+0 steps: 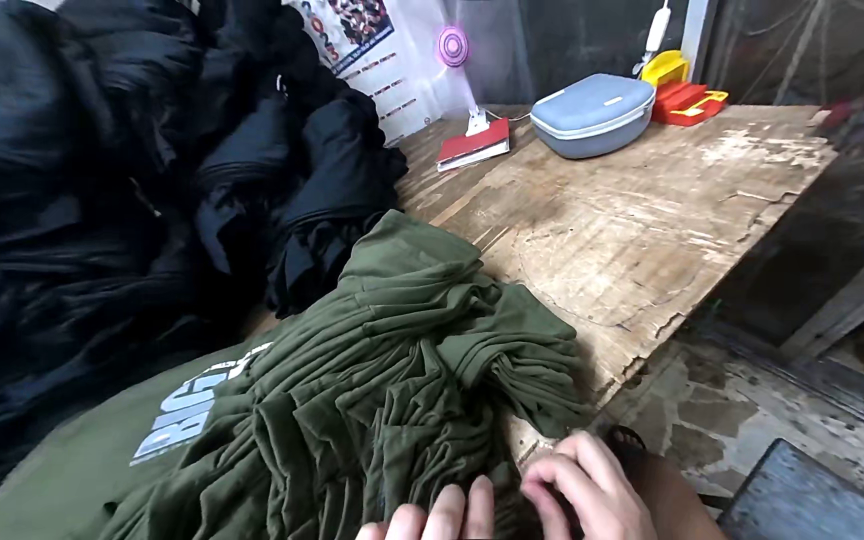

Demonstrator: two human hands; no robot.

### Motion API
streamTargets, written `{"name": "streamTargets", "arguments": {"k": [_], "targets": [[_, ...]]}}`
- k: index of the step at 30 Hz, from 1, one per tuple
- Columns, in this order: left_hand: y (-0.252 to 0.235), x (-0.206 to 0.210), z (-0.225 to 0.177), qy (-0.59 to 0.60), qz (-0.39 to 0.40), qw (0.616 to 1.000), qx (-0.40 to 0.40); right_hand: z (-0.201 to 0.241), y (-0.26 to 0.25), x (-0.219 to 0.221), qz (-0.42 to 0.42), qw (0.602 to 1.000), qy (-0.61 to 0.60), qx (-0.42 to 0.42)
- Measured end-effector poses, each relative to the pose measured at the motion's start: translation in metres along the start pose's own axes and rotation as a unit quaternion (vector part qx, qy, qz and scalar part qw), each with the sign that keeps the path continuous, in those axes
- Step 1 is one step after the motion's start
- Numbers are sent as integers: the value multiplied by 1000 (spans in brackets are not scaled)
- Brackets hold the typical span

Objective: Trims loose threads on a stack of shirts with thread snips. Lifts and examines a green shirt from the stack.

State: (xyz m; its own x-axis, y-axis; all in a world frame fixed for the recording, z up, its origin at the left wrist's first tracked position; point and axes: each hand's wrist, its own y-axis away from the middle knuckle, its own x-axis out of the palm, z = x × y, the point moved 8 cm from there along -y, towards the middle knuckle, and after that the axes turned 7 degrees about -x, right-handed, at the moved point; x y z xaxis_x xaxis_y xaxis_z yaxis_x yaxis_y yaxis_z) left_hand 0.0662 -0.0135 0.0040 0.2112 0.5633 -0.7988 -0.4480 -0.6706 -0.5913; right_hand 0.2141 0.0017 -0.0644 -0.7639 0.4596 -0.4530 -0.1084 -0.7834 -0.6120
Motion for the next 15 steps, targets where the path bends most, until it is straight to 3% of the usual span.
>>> {"name": "streamTargets", "arguments": {"k": [5,8,11,13,15], "targets": [[-11,24,-10,-13,45,999,25,2,2,-7,-15,1000,-3,15],[-17,28,0,22,72,997,-4,-4,3,-13,-26,999,-8,37],[-22,38,10,76,166,983,-32,-14,3,-8,2,998,19,55],[-26,42,19,104,184,976,-46,-11,3,0,23,999,33,14],[-35,39,32,139,171,973,-71,-5,9,1,-9,998,37,-41]]}}
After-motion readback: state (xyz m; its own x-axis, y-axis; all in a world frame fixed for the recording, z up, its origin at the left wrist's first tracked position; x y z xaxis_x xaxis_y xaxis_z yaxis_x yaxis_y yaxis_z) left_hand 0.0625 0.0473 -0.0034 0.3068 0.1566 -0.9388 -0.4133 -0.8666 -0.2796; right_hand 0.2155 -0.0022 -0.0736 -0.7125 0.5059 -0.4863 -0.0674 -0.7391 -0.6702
